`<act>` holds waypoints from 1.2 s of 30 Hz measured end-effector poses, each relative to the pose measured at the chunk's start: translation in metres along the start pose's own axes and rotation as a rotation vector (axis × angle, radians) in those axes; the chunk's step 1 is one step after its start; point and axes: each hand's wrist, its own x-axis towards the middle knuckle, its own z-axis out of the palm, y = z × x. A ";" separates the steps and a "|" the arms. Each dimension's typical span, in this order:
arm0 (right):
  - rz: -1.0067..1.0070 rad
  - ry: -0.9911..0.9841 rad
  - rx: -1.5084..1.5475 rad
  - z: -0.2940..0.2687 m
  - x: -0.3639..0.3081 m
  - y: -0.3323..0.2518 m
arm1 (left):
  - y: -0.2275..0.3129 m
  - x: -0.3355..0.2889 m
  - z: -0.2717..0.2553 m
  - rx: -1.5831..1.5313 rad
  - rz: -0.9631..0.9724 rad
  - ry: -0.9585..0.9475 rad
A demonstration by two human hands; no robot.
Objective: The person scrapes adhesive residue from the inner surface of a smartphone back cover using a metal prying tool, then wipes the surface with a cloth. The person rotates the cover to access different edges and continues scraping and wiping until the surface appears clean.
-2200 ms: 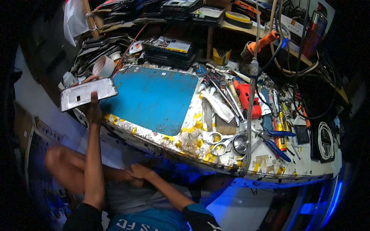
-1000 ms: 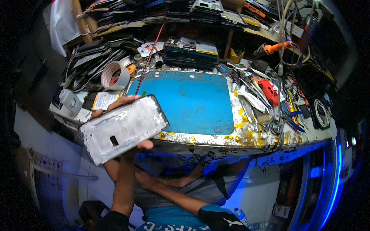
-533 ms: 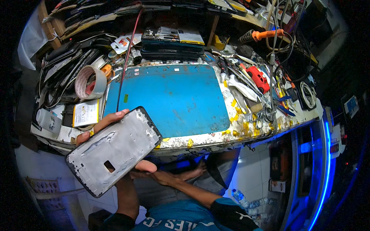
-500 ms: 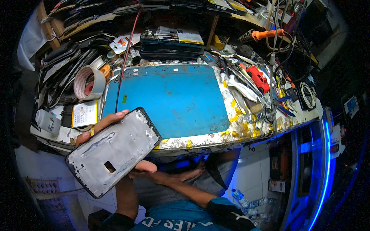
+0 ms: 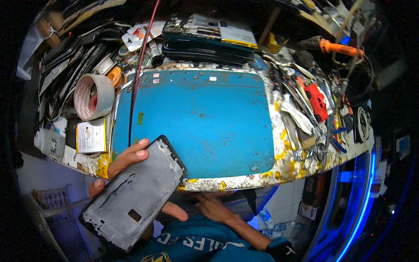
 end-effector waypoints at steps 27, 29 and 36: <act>-0.232 0.361 0.396 -0.182 0.017 -0.163 | 0.028 0.012 -0.021 0.356 -0.362 -0.643; -0.191 0.359 0.337 -0.184 0.018 -0.165 | 0.022 0.003 -0.017 0.274 -0.265 -0.497; -0.226 0.398 0.280 -0.181 0.024 -0.164 | 0.020 -0.004 -0.012 0.189 -0.228 -0.348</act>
